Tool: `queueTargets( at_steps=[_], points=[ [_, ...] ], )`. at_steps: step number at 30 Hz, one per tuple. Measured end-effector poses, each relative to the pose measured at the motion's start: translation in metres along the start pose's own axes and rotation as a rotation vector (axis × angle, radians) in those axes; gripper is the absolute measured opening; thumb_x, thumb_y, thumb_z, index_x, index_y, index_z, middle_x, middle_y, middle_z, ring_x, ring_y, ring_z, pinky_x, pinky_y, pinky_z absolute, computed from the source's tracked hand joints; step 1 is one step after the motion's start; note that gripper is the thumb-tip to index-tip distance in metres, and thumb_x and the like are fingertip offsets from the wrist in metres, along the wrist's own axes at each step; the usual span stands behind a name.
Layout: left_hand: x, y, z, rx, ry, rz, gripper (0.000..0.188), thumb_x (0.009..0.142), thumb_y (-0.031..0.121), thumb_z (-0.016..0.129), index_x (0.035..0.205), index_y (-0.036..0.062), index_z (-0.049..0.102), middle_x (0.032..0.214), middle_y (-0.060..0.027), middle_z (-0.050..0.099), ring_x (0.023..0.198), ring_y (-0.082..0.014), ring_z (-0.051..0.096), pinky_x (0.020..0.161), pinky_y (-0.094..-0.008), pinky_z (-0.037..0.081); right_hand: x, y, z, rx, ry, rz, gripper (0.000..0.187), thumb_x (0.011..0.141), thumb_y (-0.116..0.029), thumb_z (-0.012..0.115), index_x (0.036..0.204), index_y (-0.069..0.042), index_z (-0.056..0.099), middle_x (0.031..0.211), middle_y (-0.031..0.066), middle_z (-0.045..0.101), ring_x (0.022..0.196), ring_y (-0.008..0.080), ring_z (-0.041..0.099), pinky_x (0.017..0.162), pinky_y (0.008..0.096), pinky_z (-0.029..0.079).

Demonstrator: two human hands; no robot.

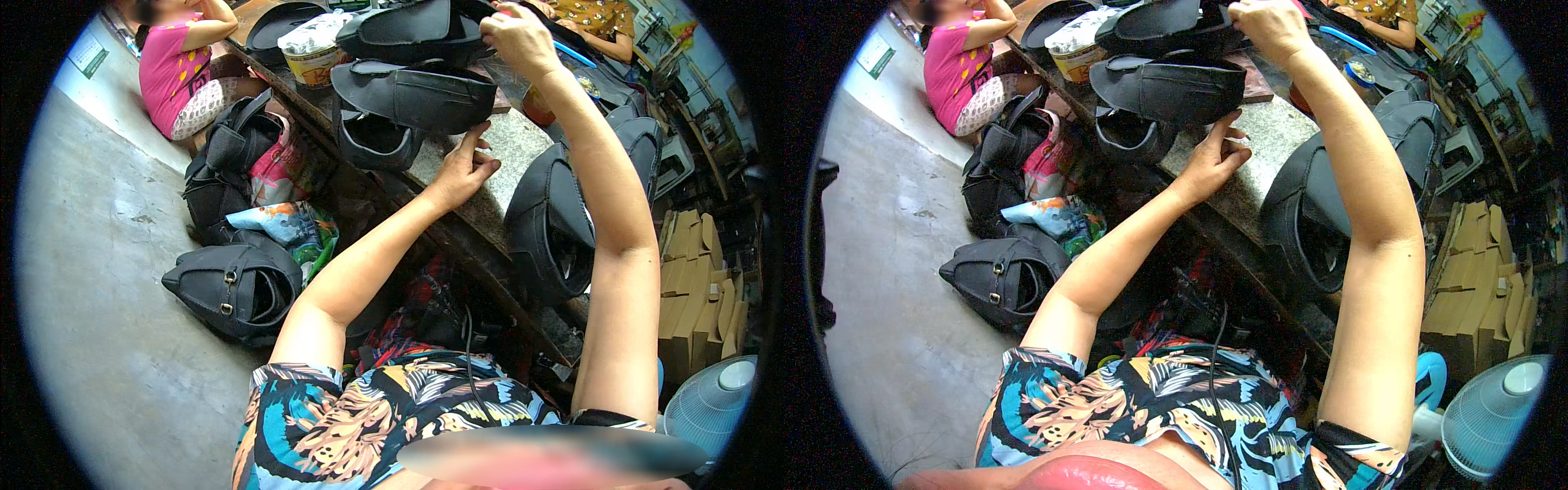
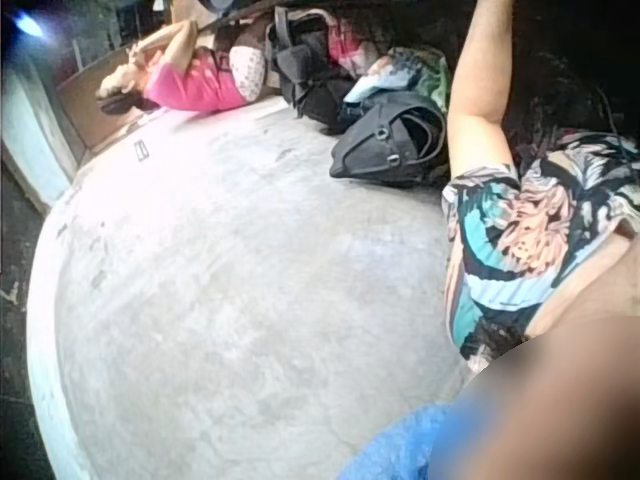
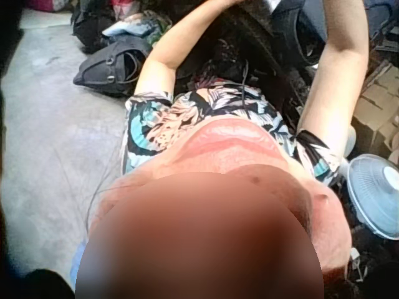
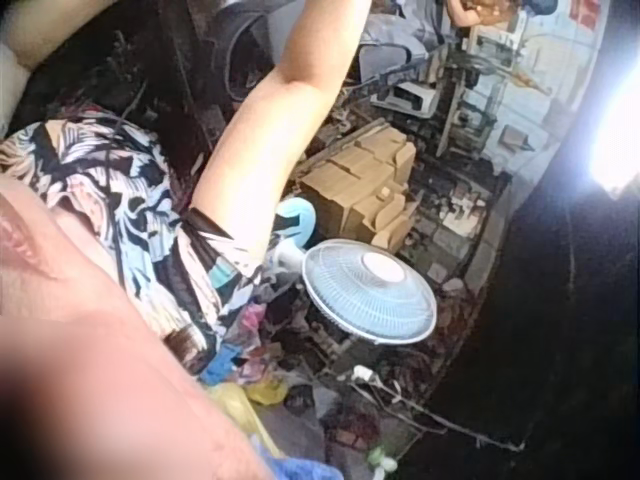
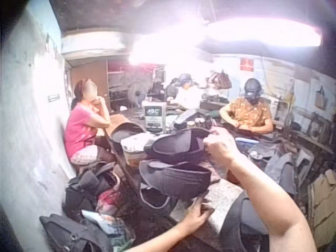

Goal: The person assembles black handbags at a workbench. They pick up bag bodies, attach straps with metal buckles, and place finished bags on the table. The person handles multiple bags one at a time, turning them over and aligning straps before fastening.

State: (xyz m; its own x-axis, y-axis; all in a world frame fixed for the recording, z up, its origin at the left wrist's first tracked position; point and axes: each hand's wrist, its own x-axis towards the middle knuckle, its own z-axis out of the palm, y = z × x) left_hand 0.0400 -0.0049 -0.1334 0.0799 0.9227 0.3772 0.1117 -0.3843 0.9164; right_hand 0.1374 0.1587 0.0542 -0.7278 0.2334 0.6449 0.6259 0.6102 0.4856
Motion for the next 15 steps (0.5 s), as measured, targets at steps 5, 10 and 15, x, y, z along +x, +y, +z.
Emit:
queueTargets(
  at_steps=[5, 10, 15],
  points=[
    [0.0, -0.001, -0.001, -0.074, -0.01, 0.0, 0.075, 0.094, 0.023, 0.069, 0.154, 0.0101, 0.026, 0.125, -0.0223, 0.053, 0.102, -0.0266, 0.067, 0.086, -0.0363, 0.055, 0.008, 0.033, -0.044, 0.23, 0.334, 0.095, 0.01, 0.083, -0.013, 0.068, 0.092, -0.01, 0.068, 0.086, 0.0113, 0.066, 0.09, 0.0321, 0.063, 0.08, 0.0424, 0.05],
    [-0.001, 0.004, -0.002, -0.032, -0.029, -0.076, 0.073, 0.095, 0.019, 0.067, 0.155, 0.0148, 0.026, 0.124, -0.0164, 0.054, 0.104, -0.023, 0.063, 0.091, -0.0365, 0.052, -0.044, 0.069, -0.129, 0.219, 0.297, 0.503, 0.023, 0.099, -0.033, 0.062, 0.114, -0.018, 0.07, 0.111, 0.0054, 0.071, 0.109, 0.0194, 0.066, 0.092, 0.0325, 0.051],
    [-0.002, 0.007, -0.002, 0.02, -0.03, -0.074, 0.073, 0.093, 0.019, 0.069, 0.154, 0.0145, 0.029, 0.119, -0.0149, 0.058, 0.102, -0.0206, 0.065, 0.089, -0.0342, 0.053, -0.132, 0.072, -0.207, 0.444, 0.373, 0.641, 0.032, 0.102, -0.03, 0.058, 0.114, -0.003, 0.07, 0.112, 0.0083, 0.069, 0.105, 0.0154, 0.061, 0.1, 0.0289, 0.042]
  ],
)
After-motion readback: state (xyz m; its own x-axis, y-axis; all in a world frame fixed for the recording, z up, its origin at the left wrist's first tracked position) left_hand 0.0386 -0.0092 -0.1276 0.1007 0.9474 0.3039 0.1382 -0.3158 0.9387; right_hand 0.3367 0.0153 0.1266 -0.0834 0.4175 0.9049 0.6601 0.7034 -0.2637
